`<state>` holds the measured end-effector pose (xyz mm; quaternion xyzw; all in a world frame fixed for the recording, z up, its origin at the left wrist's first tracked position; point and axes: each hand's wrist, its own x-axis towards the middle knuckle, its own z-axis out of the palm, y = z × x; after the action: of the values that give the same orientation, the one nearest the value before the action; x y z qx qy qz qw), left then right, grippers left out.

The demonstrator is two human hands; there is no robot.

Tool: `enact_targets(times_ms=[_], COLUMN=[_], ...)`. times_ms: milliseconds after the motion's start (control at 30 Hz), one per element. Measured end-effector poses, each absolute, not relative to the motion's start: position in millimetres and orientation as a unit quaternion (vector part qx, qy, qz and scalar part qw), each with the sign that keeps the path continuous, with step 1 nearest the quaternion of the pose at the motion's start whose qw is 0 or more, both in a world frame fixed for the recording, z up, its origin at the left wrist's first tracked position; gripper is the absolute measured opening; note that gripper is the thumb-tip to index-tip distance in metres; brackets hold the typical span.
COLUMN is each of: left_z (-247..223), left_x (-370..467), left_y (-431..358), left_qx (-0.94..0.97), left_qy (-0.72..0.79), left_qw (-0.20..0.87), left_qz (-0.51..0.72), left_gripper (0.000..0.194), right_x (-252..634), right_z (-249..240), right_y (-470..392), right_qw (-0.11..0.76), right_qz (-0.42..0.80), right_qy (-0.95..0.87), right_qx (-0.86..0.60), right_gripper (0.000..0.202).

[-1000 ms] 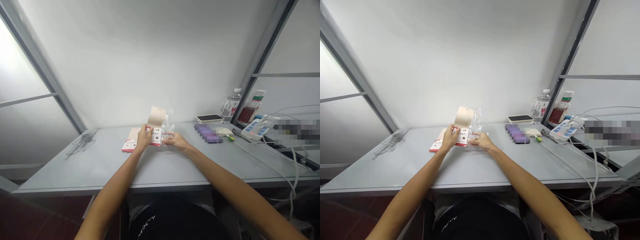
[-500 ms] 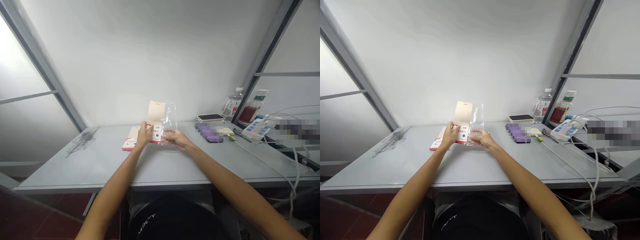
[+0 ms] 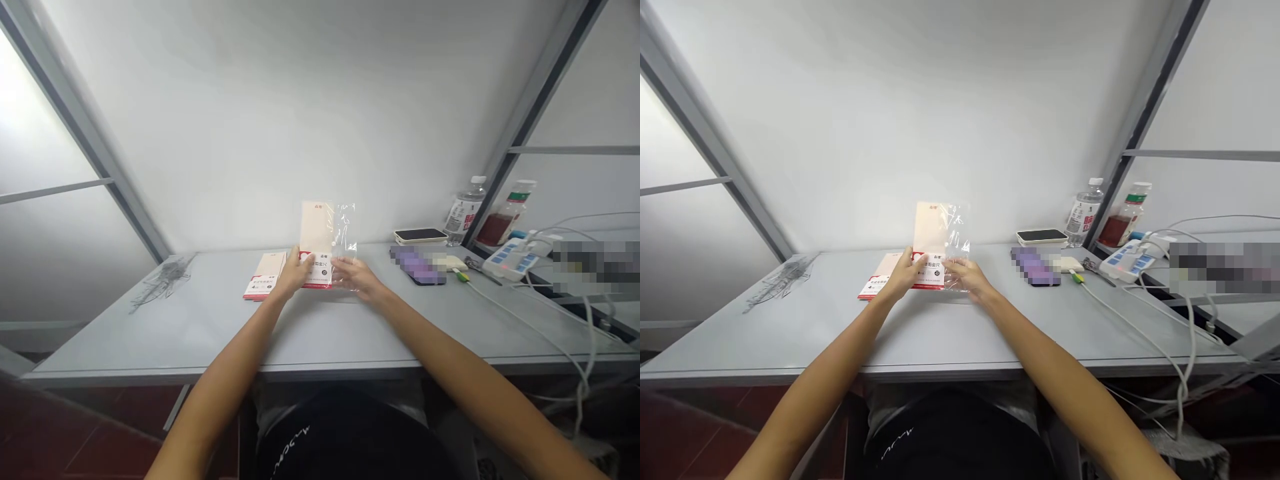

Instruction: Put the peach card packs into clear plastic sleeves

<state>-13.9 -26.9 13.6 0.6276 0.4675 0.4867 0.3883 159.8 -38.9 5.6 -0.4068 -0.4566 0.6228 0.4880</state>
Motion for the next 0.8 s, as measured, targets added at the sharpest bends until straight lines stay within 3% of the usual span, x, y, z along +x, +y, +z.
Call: enact_targets(times_ms=[167, 333, 433, 633, 800], left_z=[18, 22, 23, 25, 24], left_x=[-17, -18, -18, -19, -18], left_y=[-27, -28, -28, -32, -35], left_qx=[0.579, 0.525, 0.511, 0.551, 0.587], left_qy=[0.395, 0.405, 0.416, 0.436, 0.400], left_qw=[0.531, 0.589, 0.597, 0.567, 0.597], left_qz=[0.477, 0.461, 0.458, 0.430, 0.373], left_gripper=[0.037, 0.036, 0.031, 0.028, 0.030], right_x=[165, 168, 168, 168, 166], right_z=[10, 11, 13, 12, 10], right_y=[-39, -38, -39, -39, -36], right_qw=[0.505, 0.514, 0.519, 0.535, 0.540], right_qz=[0.585, 0.606, 0.627, 0.641, 0.641], right_qy=[-0.479, -0.463, -0.446, -0.415, -0.388], right_qx=[-0.416, -0.394, -0.372, -0.362, -0.384], right_gripper=[0.026, 0.027, 0.022, 0.030, 0.020])
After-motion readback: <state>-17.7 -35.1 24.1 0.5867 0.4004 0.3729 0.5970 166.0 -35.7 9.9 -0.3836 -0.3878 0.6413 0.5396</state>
